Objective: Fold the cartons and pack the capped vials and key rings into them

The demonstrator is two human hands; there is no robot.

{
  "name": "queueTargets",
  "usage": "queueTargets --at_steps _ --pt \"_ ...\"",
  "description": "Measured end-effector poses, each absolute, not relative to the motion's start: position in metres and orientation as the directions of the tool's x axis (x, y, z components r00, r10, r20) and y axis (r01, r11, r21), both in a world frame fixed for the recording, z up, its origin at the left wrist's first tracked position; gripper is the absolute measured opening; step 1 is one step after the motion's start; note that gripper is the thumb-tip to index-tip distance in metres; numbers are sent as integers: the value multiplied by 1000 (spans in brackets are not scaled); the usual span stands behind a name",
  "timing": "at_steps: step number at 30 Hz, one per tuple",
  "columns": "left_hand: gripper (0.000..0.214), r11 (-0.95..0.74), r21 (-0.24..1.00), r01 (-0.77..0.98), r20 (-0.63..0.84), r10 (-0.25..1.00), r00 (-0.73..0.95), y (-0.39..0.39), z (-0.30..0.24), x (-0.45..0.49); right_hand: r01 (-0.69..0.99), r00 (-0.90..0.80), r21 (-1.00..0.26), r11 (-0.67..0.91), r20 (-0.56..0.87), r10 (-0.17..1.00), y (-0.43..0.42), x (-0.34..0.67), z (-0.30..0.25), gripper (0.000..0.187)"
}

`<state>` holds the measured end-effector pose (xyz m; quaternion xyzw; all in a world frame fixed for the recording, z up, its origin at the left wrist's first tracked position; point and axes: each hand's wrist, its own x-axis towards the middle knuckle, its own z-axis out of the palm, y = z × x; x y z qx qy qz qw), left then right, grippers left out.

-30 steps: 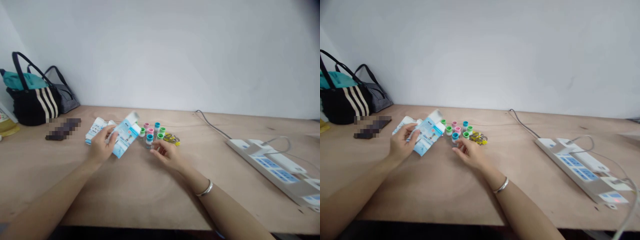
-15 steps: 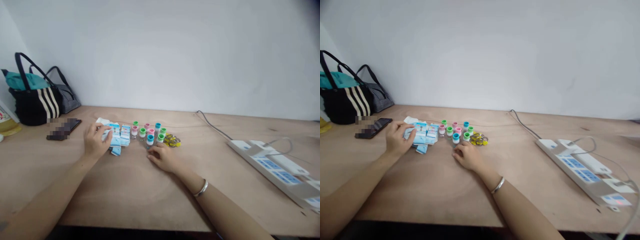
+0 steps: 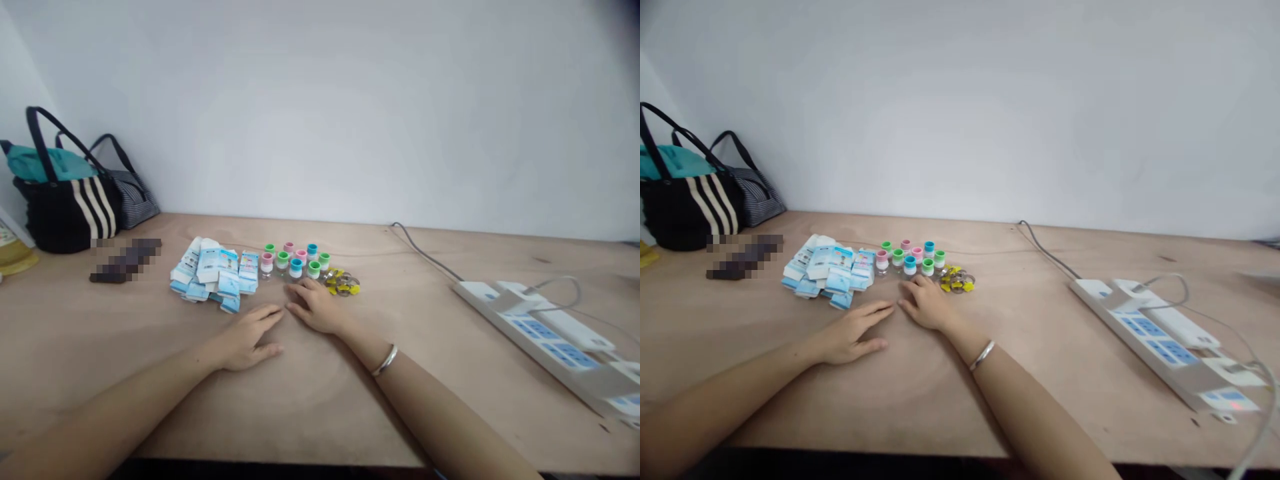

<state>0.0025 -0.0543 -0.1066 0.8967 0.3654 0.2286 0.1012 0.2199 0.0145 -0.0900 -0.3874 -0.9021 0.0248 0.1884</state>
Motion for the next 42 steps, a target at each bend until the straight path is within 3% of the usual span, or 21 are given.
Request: queueTargets --at_steps 5,9,16,19,24,27,36,42 --pt "68 -644 352 679 297 765 572 -51 -108 -2 650 -694 -149 745 284 662 -6 228 -90 42" --pt "66 -652 351 672 310 758 574 -46 -110 -5 638 -721 -137 757 238 651 -20 235 -88 52" --pt "64 -675 317 667 329 738 590 -45 -112 -7 647 -717 -156 746 207 665 -22 234 -85 53" --pt "59 -703 194 684 370 698 613 -47 -105 -5 654 -714 -151 741 201 671 -22 233 -84 52" --pt "27 -603 -136 786 428 680 596 -49 -88 -5 658 -717 -144 739 178 674 -23 233 -81 51" --pt "20 -556 -183 811 467 677 569 -48 -85 -9 654 -721 -141 743 183 669 -22 234 -81 51" --pt "58 -383 -146 912 546 738 398 -44 -95 -14 656 -725 -145 741 152 672 -21 234 -81 52" --pt "78 -252 -61 966 667 710 227 -36 -94 -17 661 -723 -148 735 137 677 -21 234 -79 54"
